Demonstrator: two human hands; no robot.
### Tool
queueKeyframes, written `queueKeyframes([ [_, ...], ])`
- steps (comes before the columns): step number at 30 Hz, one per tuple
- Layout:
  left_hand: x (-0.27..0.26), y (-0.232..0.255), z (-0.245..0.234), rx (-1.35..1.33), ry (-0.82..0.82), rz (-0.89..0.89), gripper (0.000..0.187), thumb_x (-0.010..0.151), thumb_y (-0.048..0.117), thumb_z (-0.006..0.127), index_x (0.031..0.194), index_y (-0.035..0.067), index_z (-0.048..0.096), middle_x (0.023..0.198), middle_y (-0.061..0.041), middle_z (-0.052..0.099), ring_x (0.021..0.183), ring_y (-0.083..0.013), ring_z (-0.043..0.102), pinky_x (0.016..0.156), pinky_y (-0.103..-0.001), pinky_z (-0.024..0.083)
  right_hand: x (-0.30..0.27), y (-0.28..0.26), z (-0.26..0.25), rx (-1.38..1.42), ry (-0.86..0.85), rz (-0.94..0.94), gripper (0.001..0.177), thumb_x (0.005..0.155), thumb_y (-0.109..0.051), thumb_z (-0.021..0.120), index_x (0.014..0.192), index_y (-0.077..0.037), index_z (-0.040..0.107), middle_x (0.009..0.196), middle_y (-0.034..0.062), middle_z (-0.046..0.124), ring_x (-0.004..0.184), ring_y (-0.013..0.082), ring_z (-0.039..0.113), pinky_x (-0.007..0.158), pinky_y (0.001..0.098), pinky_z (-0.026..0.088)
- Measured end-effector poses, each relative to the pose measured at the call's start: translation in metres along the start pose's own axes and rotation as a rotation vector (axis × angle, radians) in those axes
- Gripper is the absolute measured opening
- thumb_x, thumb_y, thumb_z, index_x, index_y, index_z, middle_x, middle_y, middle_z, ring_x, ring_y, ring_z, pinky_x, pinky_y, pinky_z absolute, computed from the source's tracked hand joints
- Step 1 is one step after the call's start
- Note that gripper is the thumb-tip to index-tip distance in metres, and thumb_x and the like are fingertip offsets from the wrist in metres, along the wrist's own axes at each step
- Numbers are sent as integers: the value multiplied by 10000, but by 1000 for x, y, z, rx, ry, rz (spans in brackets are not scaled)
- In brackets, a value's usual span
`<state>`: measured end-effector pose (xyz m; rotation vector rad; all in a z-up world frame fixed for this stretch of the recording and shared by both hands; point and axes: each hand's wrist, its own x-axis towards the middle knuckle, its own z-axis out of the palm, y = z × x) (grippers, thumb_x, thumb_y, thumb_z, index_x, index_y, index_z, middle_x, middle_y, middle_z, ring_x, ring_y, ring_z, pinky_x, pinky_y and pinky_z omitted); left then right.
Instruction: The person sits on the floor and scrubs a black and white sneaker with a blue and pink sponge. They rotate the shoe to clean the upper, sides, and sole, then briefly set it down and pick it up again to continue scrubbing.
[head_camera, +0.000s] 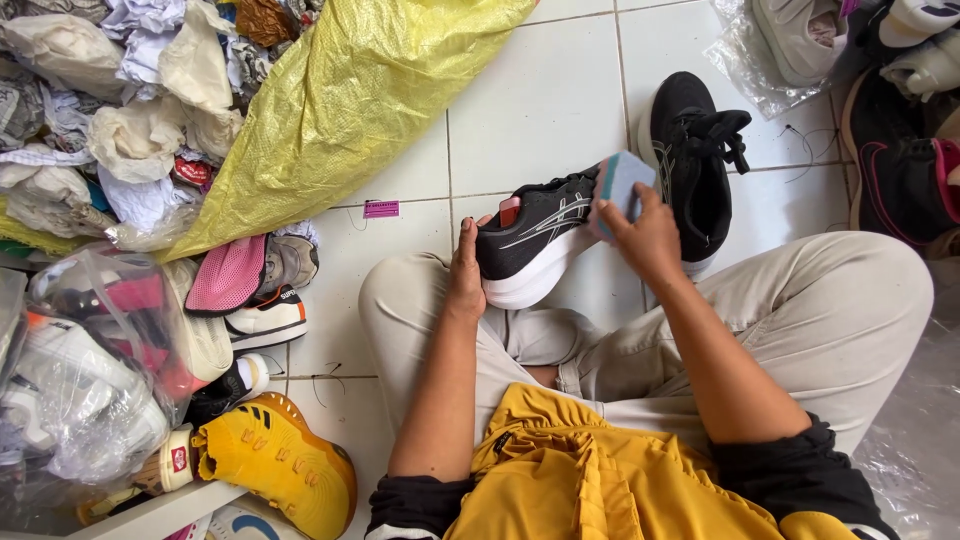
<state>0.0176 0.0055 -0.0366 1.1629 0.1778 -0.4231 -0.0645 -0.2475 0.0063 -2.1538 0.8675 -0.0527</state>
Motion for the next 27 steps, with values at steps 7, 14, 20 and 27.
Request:
queueKeyframes([
  [7, 18, -23, -11, -5, 26, 8, 662, 986, 604, 591, 1356, 57, 631, 1178, -207, 701, 1063, -205, 671, 952, -388, 560, -79, -55, 11, 161, -158, -18, 827, 984, -514, 645, 1508, 76, 394, 1345, 410, 531, 1243, 557, 554, 998, 648, 478],
  [14, -4, 7, 6, 4, 49, -44, 734, 960, 658, 564, 1389, 65, 610, 1170, -212, 706, 1051, -231, 688, 947, -399, 570, -115, -80, 9, 177, -306, -93, 858, 910, -599, 680, 1502, -20, 453, 1318, 355, 583, 1257, 530, 563, 1041, 613, 479],
  [20, -23, 27, 14, 62, 11, -131, 805, 942, 719, 513, 1455, 98, 541, 1242, -236, 671, 1114, -303, 666, 1009, -458, 518, -148, -97, 5, 171, -463, -171, 844, 898, -548, 692, 1521, -43, 430, 1346, 351, 571, 1267, 537, 557, 1053, 624, 474],
  [27, -43, 52, 34, 62, -57, -147, 799, 944, 689, 530, 1478, 96, 511, 1305, -244, 626, 1188, -320, 618, 1078, -472, 452, -138, -66, 28, 297, -656, -200, 736, 885, -480, 735, 1474, -89, 529, 1042, 272, 690, 855, 378, 723, 706, 480, 579],
])
